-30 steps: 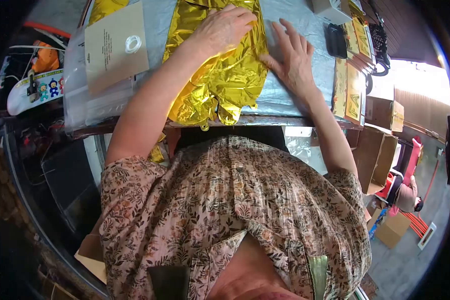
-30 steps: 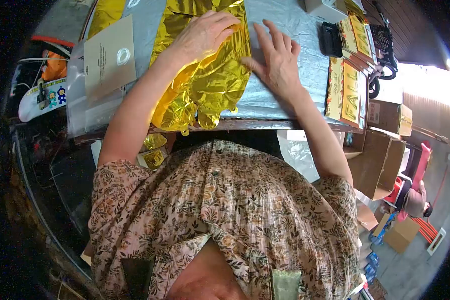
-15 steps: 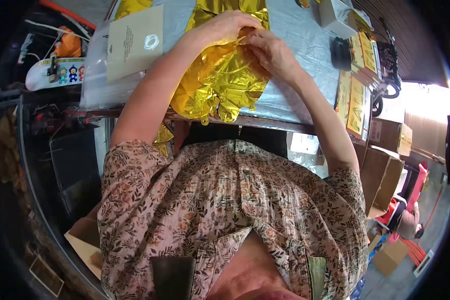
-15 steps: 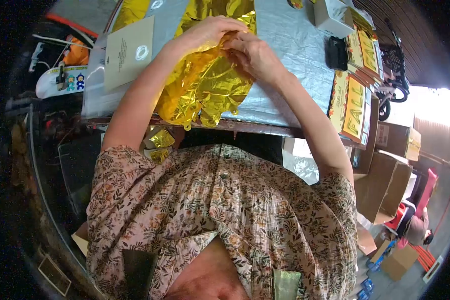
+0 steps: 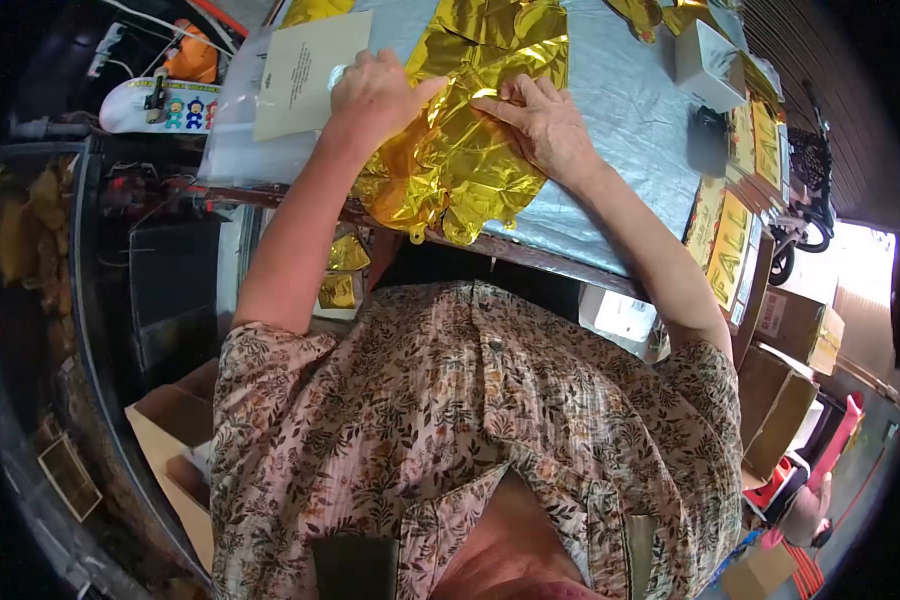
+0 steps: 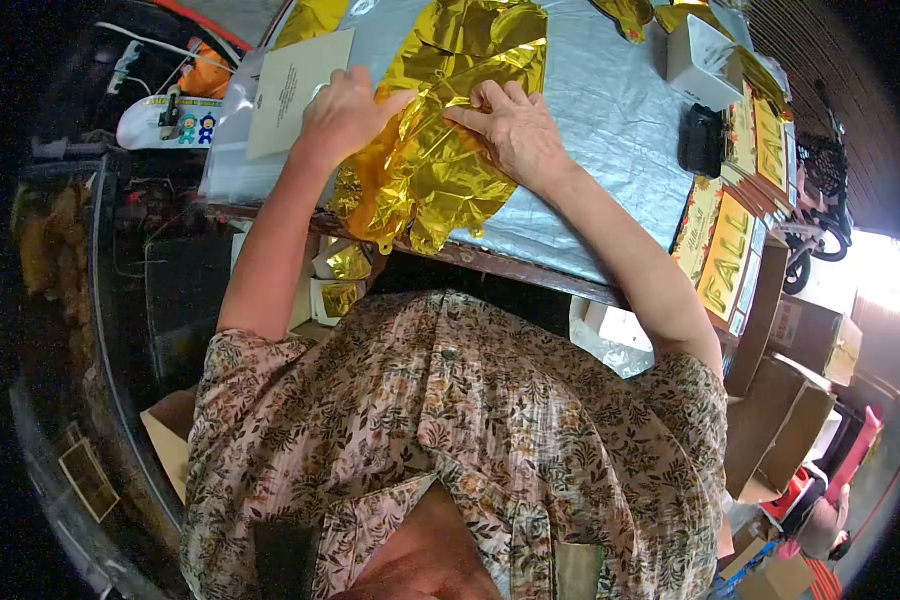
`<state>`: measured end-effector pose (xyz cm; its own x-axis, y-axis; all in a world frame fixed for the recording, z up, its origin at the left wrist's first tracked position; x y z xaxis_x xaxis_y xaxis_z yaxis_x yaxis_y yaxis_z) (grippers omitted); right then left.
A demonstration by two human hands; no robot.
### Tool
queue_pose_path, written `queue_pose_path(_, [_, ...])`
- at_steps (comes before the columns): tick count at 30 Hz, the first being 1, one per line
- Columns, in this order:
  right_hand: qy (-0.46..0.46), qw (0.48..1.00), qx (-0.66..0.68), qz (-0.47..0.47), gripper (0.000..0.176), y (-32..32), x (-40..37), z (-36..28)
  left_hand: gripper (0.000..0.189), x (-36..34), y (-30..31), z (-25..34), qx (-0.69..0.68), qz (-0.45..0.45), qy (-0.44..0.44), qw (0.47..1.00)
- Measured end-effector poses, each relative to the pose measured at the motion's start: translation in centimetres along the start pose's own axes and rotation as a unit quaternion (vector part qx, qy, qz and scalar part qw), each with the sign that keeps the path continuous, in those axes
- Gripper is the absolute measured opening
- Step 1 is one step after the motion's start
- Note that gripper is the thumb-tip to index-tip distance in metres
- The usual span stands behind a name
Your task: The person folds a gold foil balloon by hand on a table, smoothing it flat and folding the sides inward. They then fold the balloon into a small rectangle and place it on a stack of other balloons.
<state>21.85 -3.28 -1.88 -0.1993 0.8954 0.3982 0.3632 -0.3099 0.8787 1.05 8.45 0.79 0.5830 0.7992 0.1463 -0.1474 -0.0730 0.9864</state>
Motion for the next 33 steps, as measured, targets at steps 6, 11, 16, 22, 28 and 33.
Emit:
queue_pose_path(6, [0.001, 1.0, -0.005, -0.012, 0.041, -0.3, -0.1, 0.4, 0.11, 2.0, 0.6, -0.4, -0.083, -0.138, 0.092, 0.983])
queue_pose_path(11, [0.001, 1.0, -0.011, -0.006, 0.042, -0.3, -0.2, 0.5, 0.111, 3.0, -0.8, -1.4, -0.136, -0.209, 0.092, 0.964])
queue_pose_path(16, [0.003, 1.0, -0.024, 0.001, 0.039, -0.7, -0.2, 0.7, 0.094, 2.9, -0.8, -0.9, -0.173, -0.215, 0.087, 0.957])
queue_pose_path(22, [0.004, 1.0, -0.014, 0.017, 0.035, -0.8, -0.2, 0.5, 0.076, 3.2, -1.1, -0.7, -0.15, -0.21, 0.069, 0.964])
queue_pose_path(28, [0.013, 0.999, -0.034, 0.026, 0.035, -1.2, -0.2, 0.8, 0.066, 3.4, 0.0, 0.4, -0.326, -0.195, 0.028, 0.925])
queue_pose_path(33, [0.007, 0.999, -0.034, 0.007, 0.037, -0.7, -0.3, 0.4, 0.048, 3.3, 1.2, 2.7, -0.407, -0.239, 0.005, 0.882])
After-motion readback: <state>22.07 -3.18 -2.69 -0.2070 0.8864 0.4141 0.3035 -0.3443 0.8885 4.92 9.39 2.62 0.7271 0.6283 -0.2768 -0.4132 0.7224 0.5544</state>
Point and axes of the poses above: each hand's wrist, its own x-axis towards the middle knuckle, its own y-axis out of the back of the hand, z = x × y, the point moved 3 cm from there along x, towards the middle knuckle, and after that the axes turned 7 degrees about -y, right-handed, at the moved point
